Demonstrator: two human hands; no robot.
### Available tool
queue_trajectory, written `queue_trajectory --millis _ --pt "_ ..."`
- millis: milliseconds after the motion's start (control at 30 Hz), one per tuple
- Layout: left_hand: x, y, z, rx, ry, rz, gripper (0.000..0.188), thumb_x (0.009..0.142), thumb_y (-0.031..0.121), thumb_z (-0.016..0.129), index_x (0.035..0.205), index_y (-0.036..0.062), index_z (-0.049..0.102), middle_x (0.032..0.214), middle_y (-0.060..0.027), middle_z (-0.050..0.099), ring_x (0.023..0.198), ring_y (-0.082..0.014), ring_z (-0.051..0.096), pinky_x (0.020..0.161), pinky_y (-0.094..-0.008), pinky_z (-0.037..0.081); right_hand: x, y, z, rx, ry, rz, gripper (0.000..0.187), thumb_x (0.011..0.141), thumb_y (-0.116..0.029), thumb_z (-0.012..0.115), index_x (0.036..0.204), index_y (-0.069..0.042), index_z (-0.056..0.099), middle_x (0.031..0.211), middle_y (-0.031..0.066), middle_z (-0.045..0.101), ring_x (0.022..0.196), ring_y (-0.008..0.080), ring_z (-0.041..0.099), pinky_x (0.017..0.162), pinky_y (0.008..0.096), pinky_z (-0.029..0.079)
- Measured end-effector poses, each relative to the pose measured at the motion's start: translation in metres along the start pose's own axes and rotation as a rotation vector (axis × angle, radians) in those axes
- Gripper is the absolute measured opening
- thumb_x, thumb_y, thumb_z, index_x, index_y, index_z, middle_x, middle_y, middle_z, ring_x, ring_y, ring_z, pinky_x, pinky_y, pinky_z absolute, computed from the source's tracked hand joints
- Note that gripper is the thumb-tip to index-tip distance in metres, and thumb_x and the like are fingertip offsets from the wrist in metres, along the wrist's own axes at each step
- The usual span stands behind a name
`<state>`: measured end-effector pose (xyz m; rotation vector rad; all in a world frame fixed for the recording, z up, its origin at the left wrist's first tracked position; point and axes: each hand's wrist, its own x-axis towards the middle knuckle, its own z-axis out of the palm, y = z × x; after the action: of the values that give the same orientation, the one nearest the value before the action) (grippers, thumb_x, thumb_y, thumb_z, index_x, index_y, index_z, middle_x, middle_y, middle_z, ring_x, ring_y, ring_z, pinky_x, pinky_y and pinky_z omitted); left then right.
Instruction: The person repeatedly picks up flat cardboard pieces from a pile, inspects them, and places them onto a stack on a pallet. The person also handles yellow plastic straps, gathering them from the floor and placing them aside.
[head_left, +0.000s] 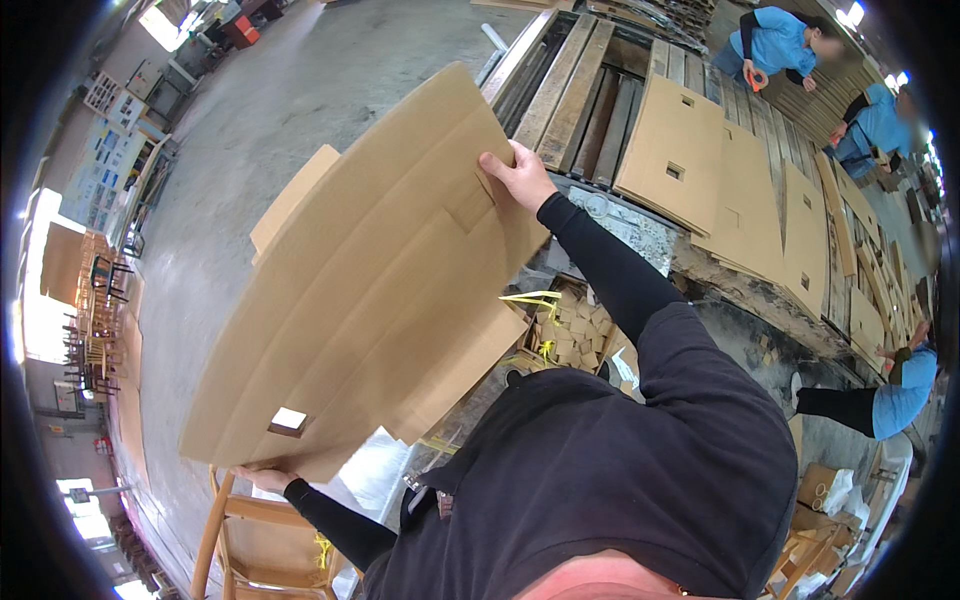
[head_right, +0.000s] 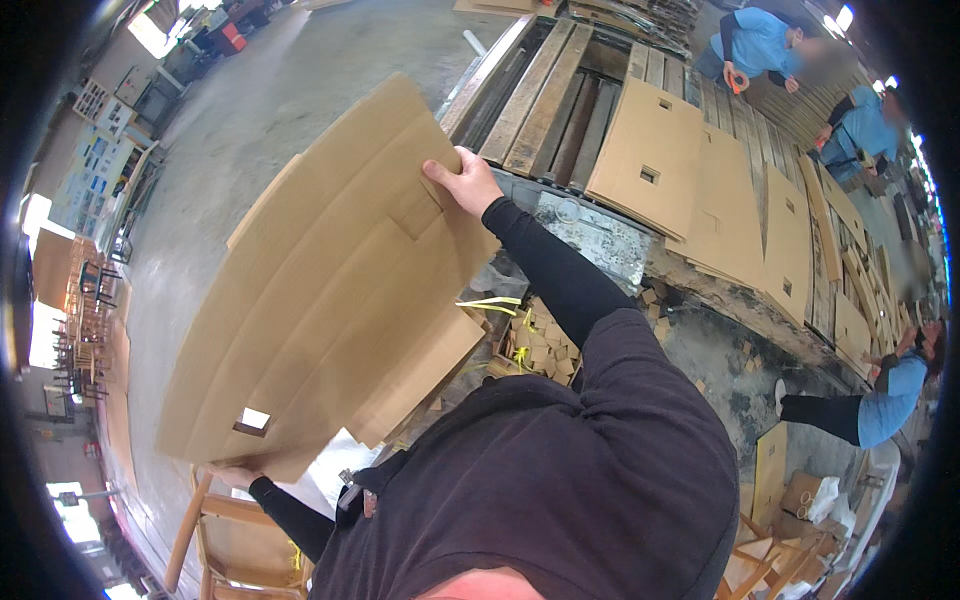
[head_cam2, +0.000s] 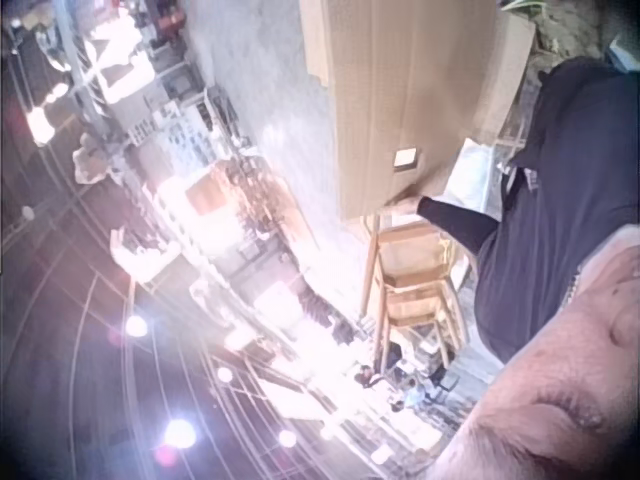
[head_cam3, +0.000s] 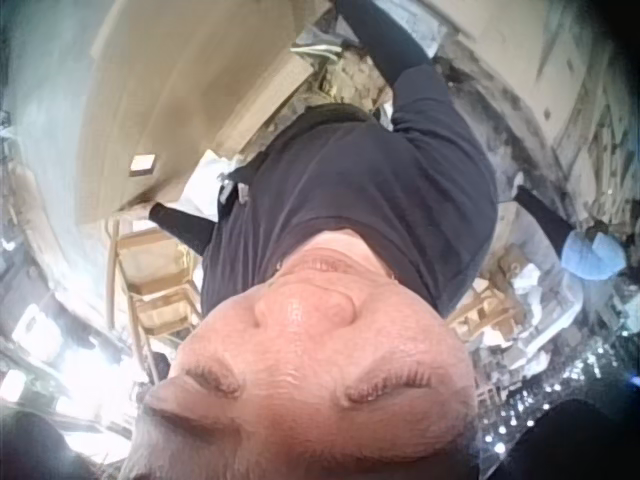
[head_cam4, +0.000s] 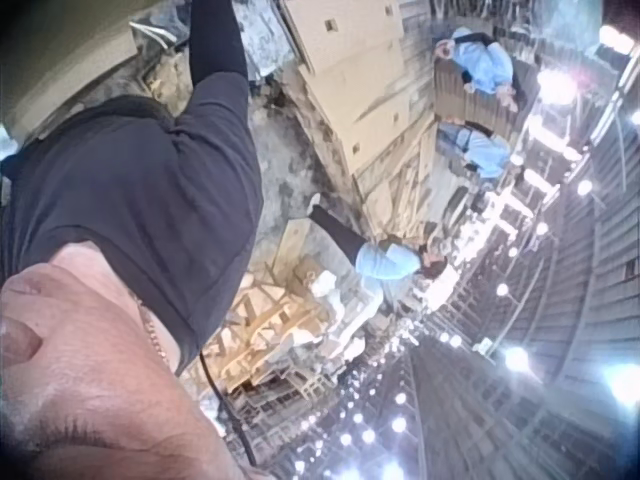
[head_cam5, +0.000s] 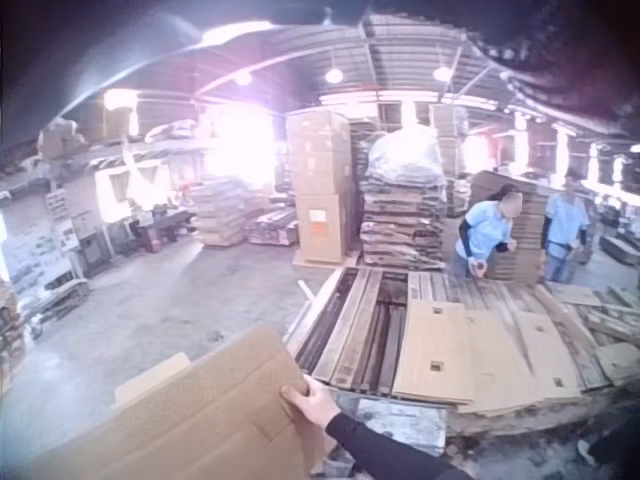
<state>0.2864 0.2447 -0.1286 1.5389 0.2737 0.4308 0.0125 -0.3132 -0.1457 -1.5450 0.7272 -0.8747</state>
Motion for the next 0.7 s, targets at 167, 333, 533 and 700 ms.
queue_trajectory --millis 167,333,533,700 --pt "0.016 0.007 -0.001 0.265 -0.545 -0.343 0.055 0.093 0.042 0.059 0.125 -0.0026 0.053 0.122 -0.0102 0.057 0.111 -0.0209 0.055 0.095 -0.0357 0.043 -0.006 0.021 -0.041 -0.54 0.014 0.307 0.094 0.065 -0.083 0.056 0.108 0.0 0.067 0.107 0.0222 0.067 0.102 0.0321 0.065 0.089 0.0396 0.049" --pt "-0.003 -0.002 0.007 0.274 -0.881 -0.551 0.044 0.085 0.022 0.073 0.118 -0.002 0.055 0.112 -0.0103 0.064 0.101 -0.0204 0.062 0.088 -0.0337 0.049 -0.049 0.085 -0.082 -0.701 -0.027 0.602 0.104 0.063 -0.086 0.054 0.107 0.007 0.065 0.11 0.0267 0.064 0.106 0.0343 0.063 0.091 0.041 0.048" --pt "-0.032 -0.028 0.024 0.403 -0.897 -0.637 0.046 0.084 0.016 0.073 0.12 -0.0044 0.054 0.114 -0.0115 0.064 0.102 -0.0233 0.062 0.09 -0.0373 0.049 -0.1 0.127 -0.098 -0.662 -0.019 0.754 0.103 0.064 -0.083 0.057 0.114 0.007 0.062 0.115 0.0258 0.063 0.109 0.0339 0.062 0.092 0.0403 0.048" --pt "-0.039 -0.037 0.033 0.331 -0.962 -0.687 0.04 0.086 0.019 0.069 0.116 -0.0044 0.058 0.11 -0.0113 0.065 0.097 -0.0234 0.064 0.087 -0.0369 0.05 -0.106 0.115 -0.101 -0.668 -0.048 0.589 0.119 0.054 -0.074 0.074 0.134 0.006 0.039 0.124 0.0257 0.057 0.115 0.0339 0.058 0.097 0.0384 0.046"
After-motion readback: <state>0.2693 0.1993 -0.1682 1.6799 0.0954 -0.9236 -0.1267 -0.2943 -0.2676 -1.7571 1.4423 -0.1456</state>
